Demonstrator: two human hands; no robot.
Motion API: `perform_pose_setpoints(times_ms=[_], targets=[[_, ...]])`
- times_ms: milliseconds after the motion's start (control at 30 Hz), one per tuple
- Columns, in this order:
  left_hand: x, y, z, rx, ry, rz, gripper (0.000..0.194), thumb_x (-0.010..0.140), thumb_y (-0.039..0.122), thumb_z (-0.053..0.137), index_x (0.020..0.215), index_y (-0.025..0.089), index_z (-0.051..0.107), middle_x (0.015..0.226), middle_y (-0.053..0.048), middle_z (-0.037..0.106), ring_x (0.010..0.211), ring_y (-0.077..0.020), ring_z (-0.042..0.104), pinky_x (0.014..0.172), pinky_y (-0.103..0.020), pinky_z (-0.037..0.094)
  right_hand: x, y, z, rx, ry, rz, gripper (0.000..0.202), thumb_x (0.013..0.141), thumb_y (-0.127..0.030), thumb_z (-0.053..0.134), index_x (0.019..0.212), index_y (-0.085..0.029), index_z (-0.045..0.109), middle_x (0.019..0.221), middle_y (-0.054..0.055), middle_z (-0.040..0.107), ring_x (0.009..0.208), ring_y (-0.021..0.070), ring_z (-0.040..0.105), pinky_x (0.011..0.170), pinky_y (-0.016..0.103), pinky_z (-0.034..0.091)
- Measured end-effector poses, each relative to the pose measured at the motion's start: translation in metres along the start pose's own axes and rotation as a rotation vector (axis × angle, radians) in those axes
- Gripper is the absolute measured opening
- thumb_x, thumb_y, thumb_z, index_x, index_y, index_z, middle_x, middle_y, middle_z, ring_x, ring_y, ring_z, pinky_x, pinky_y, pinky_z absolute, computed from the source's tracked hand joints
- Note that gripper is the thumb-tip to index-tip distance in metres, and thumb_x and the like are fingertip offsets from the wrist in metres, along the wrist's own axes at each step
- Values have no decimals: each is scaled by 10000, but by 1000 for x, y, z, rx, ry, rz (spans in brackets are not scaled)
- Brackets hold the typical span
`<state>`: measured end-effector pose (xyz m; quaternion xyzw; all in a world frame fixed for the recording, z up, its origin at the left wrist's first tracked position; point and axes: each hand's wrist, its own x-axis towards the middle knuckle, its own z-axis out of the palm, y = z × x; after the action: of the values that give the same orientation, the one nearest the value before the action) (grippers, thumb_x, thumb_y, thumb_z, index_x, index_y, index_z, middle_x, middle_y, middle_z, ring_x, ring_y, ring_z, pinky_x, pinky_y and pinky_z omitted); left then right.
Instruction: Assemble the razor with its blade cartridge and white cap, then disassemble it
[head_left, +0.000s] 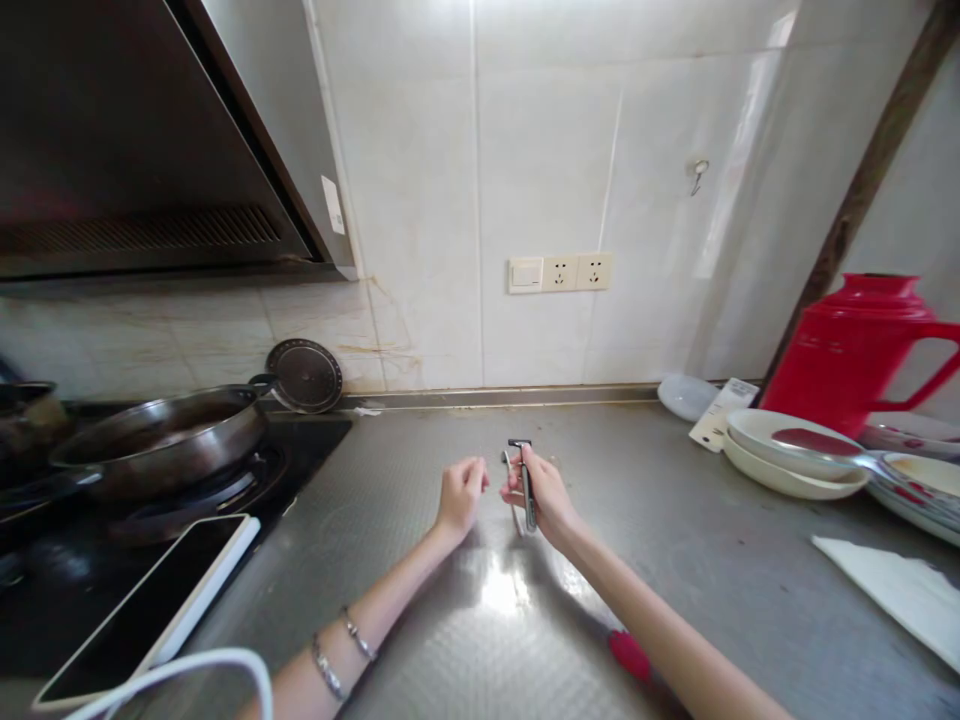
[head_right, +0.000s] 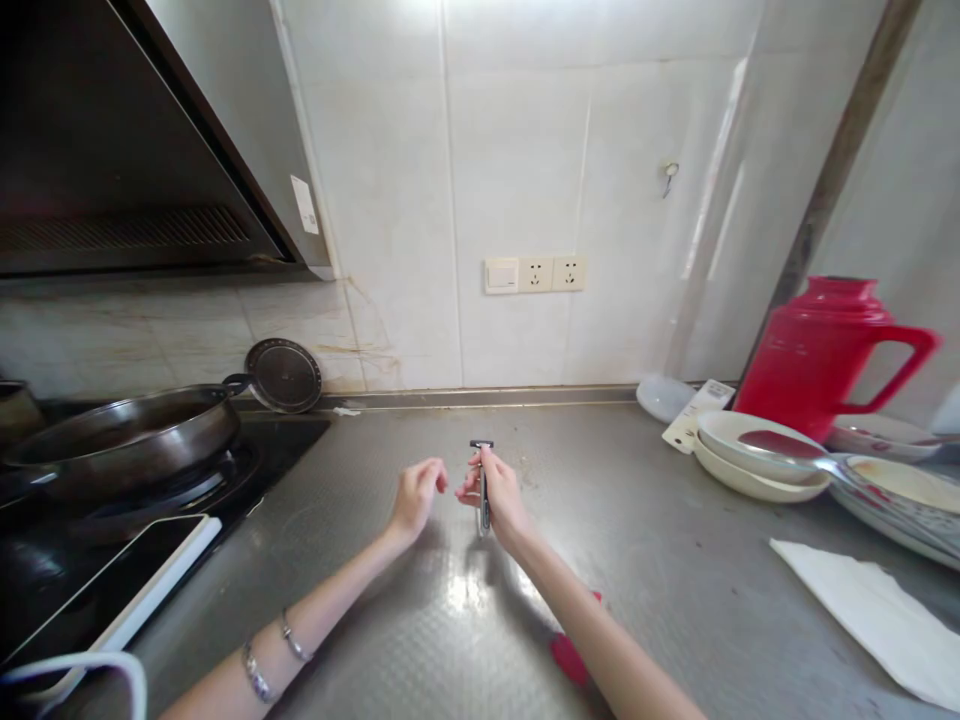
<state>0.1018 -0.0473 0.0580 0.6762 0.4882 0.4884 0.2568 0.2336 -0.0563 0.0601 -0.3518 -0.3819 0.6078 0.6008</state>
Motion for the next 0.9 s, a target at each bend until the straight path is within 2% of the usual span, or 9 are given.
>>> perform_pose_setpoints(times_ms=[33,100,200,300,500,633,900], targets=[[8,-1,-1,-99,28,-70,380,820,394,312,543,181,462,547,-20,521,571,-137,515,589,-245,397,-1,1,2,7,-1,3,437,683,-617,583,769,-194,512,490,-61,500,402,95,509,385,199,373],[24,-3,-1,-347,14,-264,307,790,359,341,607,167,496,602,-30,559,584,-140,553,554,-236,409,-5,3,5,30,-18,1,444,679,-626,578,764,-199,488,436,-99,417,308,56,393,317,168,269],[41,-4,3,-704,-144,-602,294,801,336,328,739,140,539,728,-72,619,652,-151,613,606,-257,468,-11,7,12,72,-60,26,453,656,-620,602,723,-199,451,407,-121,360,268,15,256,294,145,150],[47,-6,11,-871,-266,-774,360,839,343,276,802,110,548,808,-133,640,722,-170,636,714,-298,498,-16,13,17,90,-73,74,464,634,-616,620,685,-201,417,400,-125,348,271,3,209,295,140,113],[41,-14,27,-1037,-390,-821,436,863,399,265,921,58,530,930,-206,643,906,-217,636,862,-334,466,-16,26,19,18,-18,190,485,604,-646,610,692,-206,426,374,-129,340,258,10,214,276,135,103],[38,-12,30,-1114,-376,-800,430,876,385,250,976,69,523,909,-189,664,964,-214,622,899,-339,458,-15,29,18,-17,0,211,491,602,-650,605,642,-208,396,362,-133,323,251,8,204,263,133,109],[36,-8,31,-1146,-358,-812,431,893,355,241,968,43,529,895,-207,663,938,-203,632,903,-310,452,-15,28,18,-65,26,196,524,574,-669,601,596,-213,343,347,-130,315,251,6,200,255,129,115]])
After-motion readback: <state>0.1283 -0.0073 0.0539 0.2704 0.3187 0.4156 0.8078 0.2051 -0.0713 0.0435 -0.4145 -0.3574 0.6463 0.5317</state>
